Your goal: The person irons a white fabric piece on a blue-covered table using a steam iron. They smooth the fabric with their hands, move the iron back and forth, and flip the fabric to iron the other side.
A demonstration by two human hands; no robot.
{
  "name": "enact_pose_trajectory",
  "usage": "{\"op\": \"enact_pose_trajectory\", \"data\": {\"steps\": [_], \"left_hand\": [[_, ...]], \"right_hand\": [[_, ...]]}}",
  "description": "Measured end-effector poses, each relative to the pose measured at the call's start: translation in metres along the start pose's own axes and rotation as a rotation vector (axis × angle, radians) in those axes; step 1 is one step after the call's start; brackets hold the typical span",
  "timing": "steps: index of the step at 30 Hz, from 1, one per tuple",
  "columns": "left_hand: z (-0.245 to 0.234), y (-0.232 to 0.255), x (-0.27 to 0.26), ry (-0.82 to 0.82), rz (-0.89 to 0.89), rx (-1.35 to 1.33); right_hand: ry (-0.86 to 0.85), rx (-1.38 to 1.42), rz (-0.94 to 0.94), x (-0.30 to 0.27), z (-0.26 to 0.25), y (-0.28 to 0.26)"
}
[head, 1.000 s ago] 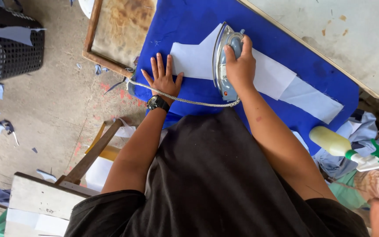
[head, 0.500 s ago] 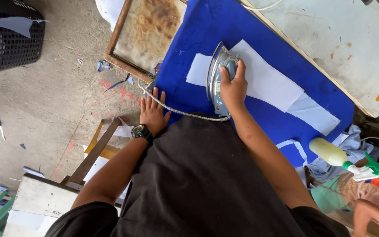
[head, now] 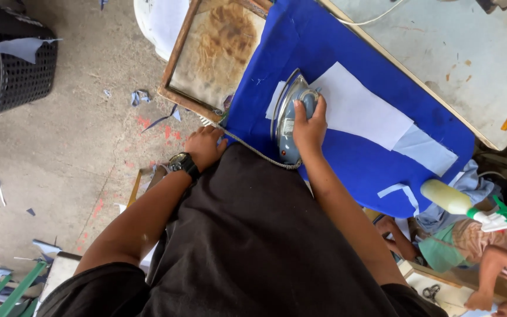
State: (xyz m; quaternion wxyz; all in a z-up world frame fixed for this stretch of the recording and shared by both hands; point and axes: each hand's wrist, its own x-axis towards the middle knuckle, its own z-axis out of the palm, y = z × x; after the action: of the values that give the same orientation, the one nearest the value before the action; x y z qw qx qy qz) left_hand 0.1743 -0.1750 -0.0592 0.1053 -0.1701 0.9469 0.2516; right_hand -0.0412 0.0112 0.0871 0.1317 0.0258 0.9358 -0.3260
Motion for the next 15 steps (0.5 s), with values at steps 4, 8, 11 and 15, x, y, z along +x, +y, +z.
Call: {"op": "enact_pose_trajectory", "data": {"steps": [4,8,11,15], "left_hand": [[-0.032,0.005,-0.002,-0.025,-0.018,-0.007],[-0.058,-0.002,0.014,-0.135,-0.045,-0.110],[-0.081,-0.001,0.016,-0.191,-0.075,-0.140],[-0.070,-0.010,0.021,-0.189,-0.119,-0.163]], "right_hand": [[-0.024,0.026,0.027,0.004,0.005,0.004],[-0.139,0.207,0.218,-0.014,-0.007,-0.033],[-0.193,0.173,0.262,-0.027,-0.014,-0.037],[-0.219,0.115,0.259,-0.016,-0.006,-0.039]]}}
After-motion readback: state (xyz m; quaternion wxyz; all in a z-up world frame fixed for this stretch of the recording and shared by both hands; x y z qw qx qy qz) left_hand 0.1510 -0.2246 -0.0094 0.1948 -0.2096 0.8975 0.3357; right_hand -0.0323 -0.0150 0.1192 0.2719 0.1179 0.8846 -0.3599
